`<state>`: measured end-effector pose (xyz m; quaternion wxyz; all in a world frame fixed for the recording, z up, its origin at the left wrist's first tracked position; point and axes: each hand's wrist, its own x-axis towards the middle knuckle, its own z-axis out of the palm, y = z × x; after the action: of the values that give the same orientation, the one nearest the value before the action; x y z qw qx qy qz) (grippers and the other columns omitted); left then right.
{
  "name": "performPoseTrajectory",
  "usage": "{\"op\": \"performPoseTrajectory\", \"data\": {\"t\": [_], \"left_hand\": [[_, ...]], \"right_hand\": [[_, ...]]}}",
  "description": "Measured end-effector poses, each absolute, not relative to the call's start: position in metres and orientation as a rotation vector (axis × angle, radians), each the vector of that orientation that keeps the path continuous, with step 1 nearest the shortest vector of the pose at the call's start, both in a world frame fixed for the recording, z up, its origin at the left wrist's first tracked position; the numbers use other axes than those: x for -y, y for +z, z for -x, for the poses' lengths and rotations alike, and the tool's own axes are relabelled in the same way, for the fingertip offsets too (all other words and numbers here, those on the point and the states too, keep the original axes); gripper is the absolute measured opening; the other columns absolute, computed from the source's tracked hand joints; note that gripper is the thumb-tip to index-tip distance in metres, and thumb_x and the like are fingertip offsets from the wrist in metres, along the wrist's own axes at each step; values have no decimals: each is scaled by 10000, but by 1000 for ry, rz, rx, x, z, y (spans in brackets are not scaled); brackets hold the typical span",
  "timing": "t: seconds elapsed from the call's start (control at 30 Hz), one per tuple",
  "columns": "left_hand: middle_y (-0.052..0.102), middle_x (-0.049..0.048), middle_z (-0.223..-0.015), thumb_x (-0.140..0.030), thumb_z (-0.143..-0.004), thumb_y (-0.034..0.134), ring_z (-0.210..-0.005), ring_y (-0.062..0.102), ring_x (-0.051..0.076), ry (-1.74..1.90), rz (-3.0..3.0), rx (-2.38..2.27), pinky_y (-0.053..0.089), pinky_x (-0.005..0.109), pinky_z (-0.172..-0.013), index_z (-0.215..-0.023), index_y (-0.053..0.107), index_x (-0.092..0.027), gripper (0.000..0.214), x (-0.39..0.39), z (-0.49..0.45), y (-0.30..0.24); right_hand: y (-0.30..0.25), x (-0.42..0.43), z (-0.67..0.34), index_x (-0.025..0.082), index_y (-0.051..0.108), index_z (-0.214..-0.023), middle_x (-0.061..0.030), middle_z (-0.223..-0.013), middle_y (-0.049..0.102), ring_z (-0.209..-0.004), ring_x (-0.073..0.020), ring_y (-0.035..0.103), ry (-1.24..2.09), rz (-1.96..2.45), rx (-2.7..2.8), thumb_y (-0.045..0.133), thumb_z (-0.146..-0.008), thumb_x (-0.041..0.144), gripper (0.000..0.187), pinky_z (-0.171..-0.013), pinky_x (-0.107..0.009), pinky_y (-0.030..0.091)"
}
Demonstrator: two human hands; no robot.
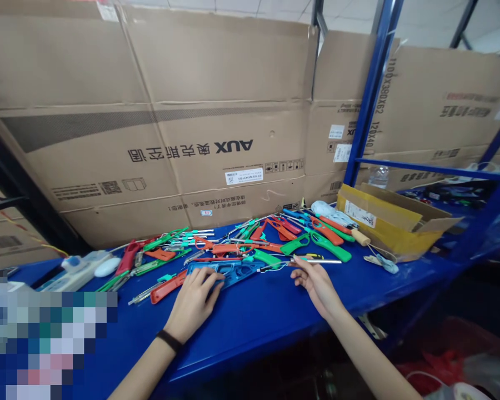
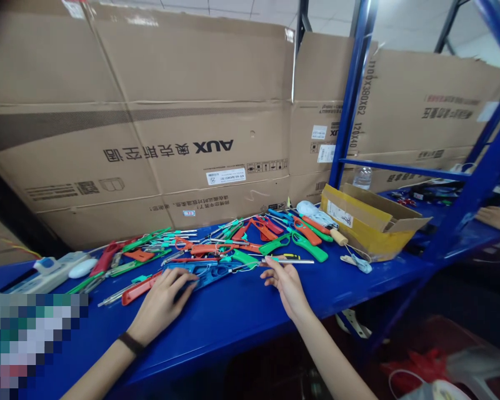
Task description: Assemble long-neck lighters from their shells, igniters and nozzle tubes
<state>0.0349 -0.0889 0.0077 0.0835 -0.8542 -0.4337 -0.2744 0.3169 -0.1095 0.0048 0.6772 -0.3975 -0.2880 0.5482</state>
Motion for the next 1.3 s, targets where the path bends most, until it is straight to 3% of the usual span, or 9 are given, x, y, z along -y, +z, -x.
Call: {"op": "performPoseTrajectory", "data": {"t": [0.13,0.4,0.57,0.77,1.3], "left_hand": [[606,44,-1001,-290,-937,437,-900,577,213,-734,2669,1316,472,358,-793,-982,626,-253,198,114,-40,13],[563,51,-1174,-369,-937,451,-1068,531,245,-726,2850,1503,437,419,-885,-1204,570,-349,293,153,-55,13],[565,55,-1157,-277,-930,450,-1087,518,256,-910,2797,1630,421,439,-895,-1150,581,-326,261,162,-67,3],[602,51,-1101,-311,-856,574,-1056,537,270,-1153,2570,1815,376,502,-945,-1094,535,-266,246,162,-66,-6],[680,39,-1065,-282,-785,663,-989,600,251,-1321,2630,1866,420,463,-947,-1071,627,-281,288,161,-61,-6]], "right_hand": [[5,110,-316,148,620,-772,-34,-712,707,-514,-102,616,1222,894,676,841,-568,372,374,-392,-155,451],[8,114,-295,158,608,-764,-36,-742,704,-530,-103,619,1274,882,726,823,-588,383,357,-383,-148,438],[8,116,-283,163,585,-754,-46,-725,697,-506,-104,597,1322,873,797,808,-601,378,345,-351,-150,413],[7,118,-282,163,587,-726,-36,-692,684,-496,-109,586,1320,912,914,799,-605,389,333,-340,-160,406],[0,119,-275,138,598,-706,-49,-633,700,-411,-89,548,1254,937,1093,796,-600,397,343,-311,-142,368]]}}
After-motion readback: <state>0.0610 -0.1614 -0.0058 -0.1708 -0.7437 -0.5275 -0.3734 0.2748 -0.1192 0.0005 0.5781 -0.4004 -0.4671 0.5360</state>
